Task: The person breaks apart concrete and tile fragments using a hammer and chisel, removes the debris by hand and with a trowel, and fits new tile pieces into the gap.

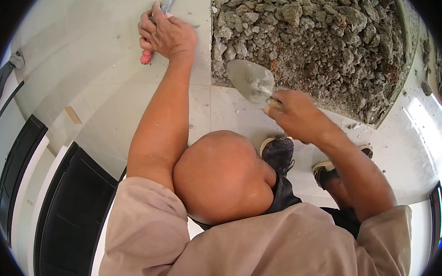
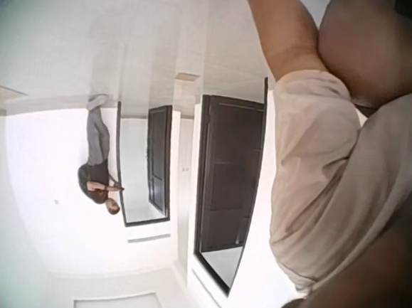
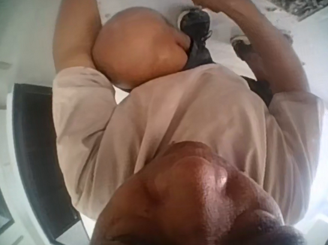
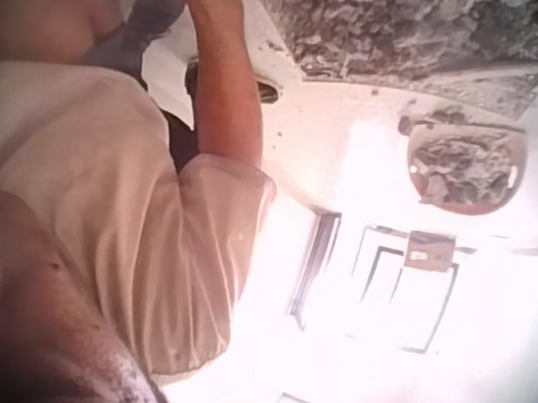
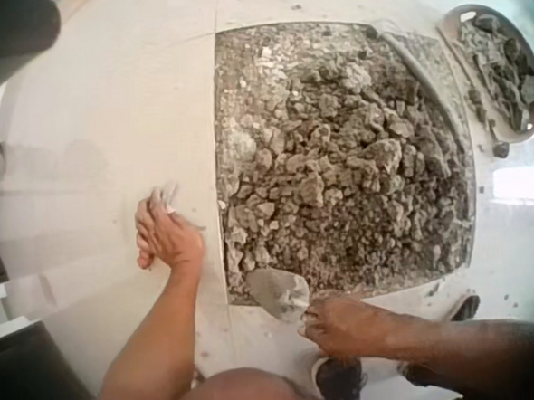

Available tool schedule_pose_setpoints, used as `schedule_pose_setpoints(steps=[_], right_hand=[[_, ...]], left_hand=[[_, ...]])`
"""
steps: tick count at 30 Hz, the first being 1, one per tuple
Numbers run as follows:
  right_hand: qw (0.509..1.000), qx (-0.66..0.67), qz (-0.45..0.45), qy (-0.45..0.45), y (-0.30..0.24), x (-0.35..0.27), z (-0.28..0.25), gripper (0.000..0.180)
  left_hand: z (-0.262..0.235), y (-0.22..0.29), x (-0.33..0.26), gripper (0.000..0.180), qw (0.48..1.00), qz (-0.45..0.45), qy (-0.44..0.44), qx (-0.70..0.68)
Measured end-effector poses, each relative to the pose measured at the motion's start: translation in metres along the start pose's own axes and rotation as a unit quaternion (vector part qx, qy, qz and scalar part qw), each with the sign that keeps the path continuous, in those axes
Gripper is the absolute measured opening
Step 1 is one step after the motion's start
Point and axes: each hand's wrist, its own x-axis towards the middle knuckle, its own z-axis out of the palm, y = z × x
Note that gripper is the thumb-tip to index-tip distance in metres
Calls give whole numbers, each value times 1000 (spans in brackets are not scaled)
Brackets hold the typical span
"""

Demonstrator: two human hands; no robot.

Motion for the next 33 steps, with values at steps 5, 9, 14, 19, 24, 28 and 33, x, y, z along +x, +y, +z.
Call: schedule_pose_setpoints(steps=[5,9,14,19,24,28,33], right_hand=[[995,-72,-37,62,10,26,23,32],[969,229,59,-72,9,10,-1,30],[922,371,35,-109,48,15,10,28],[859,495,42,-126,58,-2,14,30],[946,304,84,-75,28,-34,11,32],[984,163,59,-41,-8,-29,13,30],[983,89,-53,153,-11,-5,60,29]], left_hand=[[-2,5,-2,46,1000,-2,-3,-5],[-2,-3,-1,46,1000,-1,6,12],[2,0,-1,46,1000,7,1,8],[4,-2,0,46,1000,3,9,12],[2,0,0,46,1000,-7,-6,3],[-3,-1,1,46,1000,-20,-17,10],[-2,5,2,46,1000,-15,-8,15]])
